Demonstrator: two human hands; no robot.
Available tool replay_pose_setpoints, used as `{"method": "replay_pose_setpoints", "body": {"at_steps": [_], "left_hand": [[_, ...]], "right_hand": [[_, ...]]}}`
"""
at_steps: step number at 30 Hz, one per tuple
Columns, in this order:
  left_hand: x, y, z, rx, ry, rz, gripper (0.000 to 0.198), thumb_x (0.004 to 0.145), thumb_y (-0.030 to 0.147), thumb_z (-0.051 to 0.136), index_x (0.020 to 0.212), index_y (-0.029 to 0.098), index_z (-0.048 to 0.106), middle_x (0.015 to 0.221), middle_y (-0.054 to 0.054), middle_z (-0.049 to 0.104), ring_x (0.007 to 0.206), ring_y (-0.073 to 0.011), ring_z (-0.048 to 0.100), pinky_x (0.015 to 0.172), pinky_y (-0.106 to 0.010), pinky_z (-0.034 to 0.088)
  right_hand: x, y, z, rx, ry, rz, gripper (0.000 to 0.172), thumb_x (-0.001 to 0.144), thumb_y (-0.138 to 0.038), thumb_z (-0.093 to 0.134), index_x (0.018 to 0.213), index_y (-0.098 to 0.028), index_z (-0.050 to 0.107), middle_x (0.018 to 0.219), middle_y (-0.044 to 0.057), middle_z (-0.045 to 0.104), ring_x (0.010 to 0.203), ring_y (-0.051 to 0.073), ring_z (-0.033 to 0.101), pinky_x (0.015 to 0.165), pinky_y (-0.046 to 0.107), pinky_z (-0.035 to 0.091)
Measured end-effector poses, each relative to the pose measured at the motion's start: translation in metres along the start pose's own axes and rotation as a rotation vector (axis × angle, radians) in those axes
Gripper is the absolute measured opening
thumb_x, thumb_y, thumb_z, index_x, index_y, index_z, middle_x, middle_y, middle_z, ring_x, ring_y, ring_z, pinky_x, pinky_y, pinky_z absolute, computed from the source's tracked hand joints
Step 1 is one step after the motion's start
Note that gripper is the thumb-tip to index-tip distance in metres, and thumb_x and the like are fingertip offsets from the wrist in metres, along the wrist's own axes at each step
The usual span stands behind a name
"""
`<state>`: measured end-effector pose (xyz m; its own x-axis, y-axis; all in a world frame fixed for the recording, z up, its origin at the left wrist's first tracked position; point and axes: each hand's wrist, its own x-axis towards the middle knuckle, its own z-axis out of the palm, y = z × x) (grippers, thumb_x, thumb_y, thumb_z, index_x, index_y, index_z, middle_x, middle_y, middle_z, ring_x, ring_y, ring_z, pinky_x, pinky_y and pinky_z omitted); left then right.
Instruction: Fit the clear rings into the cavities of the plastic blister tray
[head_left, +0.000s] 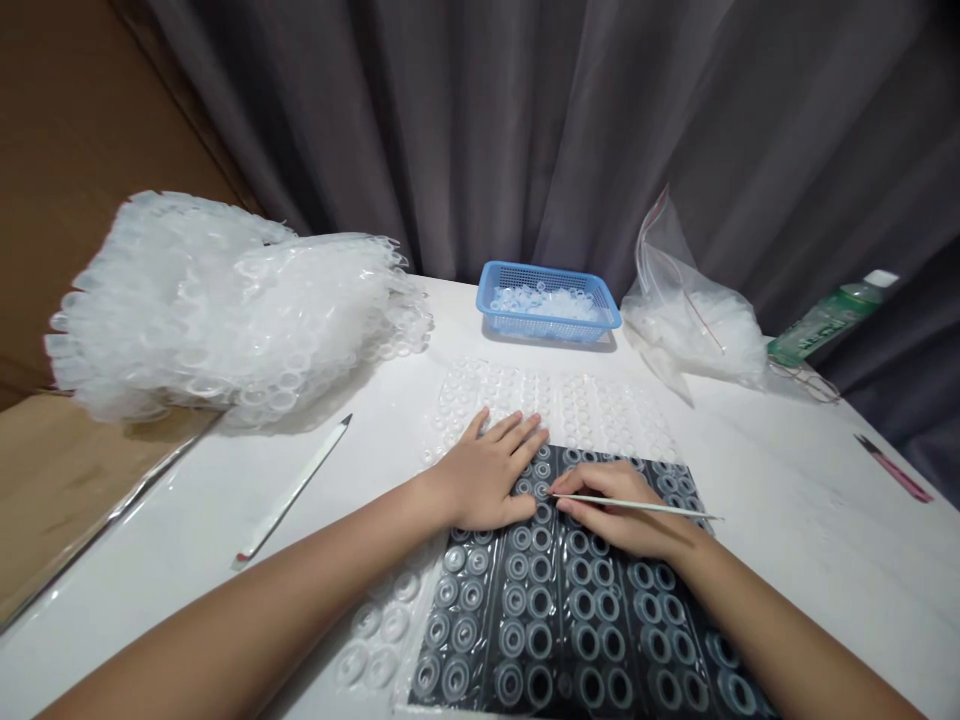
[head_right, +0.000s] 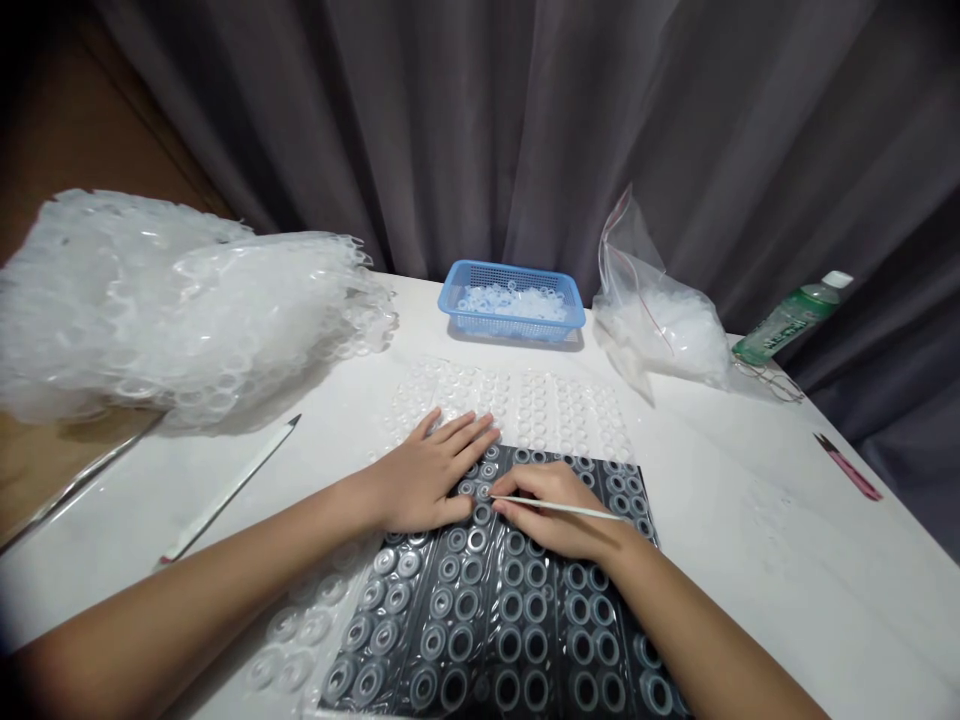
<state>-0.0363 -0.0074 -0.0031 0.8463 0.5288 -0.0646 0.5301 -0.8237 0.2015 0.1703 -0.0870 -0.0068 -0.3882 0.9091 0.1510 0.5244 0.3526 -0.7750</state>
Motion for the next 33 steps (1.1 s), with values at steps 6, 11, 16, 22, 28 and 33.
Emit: {"method": "replay_pose_setpoints", "body": {"at_steps": [6, 11, 16, 22, 28, 33], "left_hand": [[-0.001, 0.002, -0.004, 0.011, -0.052, -0.019, 0.073, 0.083, 0.049, 0.043, 0.146, 0.018, 0.024, 0.153, -0.012, 0.019, 0.141, -0.0315, 0.019, 0.112, -0.057, 0.007], [0.000, 0.004, -0.005, 0.033, -0.062, -0.024, 0.072, 0.084, 0.050, 0.042, 0.147, 0.020, 0.024, 0.153, -0.011, 0.019, 0.141, -0.0304, 0.019, 0.113, -0.055, 0.006], [0.000, 0.003, -0.008, 0.028, -0.120, -0.034, 0.075, 0.084, 0.051, 0.039, 0.148, 0.017, 0.019, 0.154, -0.010, 0.013, 0.142, -0.0315, 0.014, 0.112, -0.057, 0.005], [-0.003, 0.011, -0.004, 0.151, -0.085, -0.087, 0.086, 0.085, 0.059, 0.030, 0.147, 0.001, 0.015, 0.153, -0.019, 0.008, 0.143, -0.0295, 0.008, 0.115, -0.048, 0.009], [-0.003, 0.019, -0.005, 0.202, -0.127, -0.157, 0.086, 0.084, 0.057, 0.028, 0.147, 0.000, 0.016, 0.152, -0.019, 0.009, 0.143, -0.0294, 0.007, 0.114, -0.053, 0.011], [-0.003, 0.023, -0.009, 0.205, -0.175, -0.189, 0.089, 0.082, 0.057, 0.032, 0.146, -0.002, 0.016, 0.152, -0.021, 0.010, 0.143, -0.0304, 0.007, 0.113, -0.055, 0.011]], "right_hand": [[0.000, 0.000, 0.000, -0.022, -0.006, 0.011, 0.008, 0.086, -0.024, 0.058, 0.087, -0.020, 0.065, 0.089, 0.004, 0.072, 0.083, 0.017, 0.067, 0.077, 0.031, 0.052], [-0.001, 0.000, 0.001, -0.037, -0.005, -0.004, 0.008, 0.086, -0.023, 0.058, 0.087, -0.020, 0.065, 0.090, 0.004, 0.072, 0.084, 0.017, 0.067, 0.078, 0.032, 0.052], [-0.002, 0.001, 0.003, -0.075, 0.007, -0.054, 0.007, 0.087, -0.022, 0.057, 0.087, -0.020, 0.064, 0.090, 0.004, 0.071, 0.084, 0.016, 0.067, 0.077, 0.030, 0.052], [0.000, -0.004, 0.005, -0.225, 0.039, -0.241, 0.010, 0.088, -0.019, 0.051, 0.087, -0.019, 0.061, 0.109, 0.008, 0.066, 0.092, 0.016, 0.066, 0.077, 0.028, 0.054], [-0.001, 0.004, 0.015, -0.380, 0.069, -0.328, 0.013, 0.092, -0.019, 0.046, 0.092, -0.020, 0.058, 0.104, 0.007, 0.070, 0.091, 0.017, 0.068, 0.075, 0.030, 0.057], [-0.004, 0.017, 0.006, -0.418, 0.241, -0.275, 0.017, 0.093, -0.016, 0.040, 0.099, -0.019, 0.055, 0.113, 0.012, 0.066, 0.099, 0.019, 0.066, 0.081, 0.032, 0.056]]}}
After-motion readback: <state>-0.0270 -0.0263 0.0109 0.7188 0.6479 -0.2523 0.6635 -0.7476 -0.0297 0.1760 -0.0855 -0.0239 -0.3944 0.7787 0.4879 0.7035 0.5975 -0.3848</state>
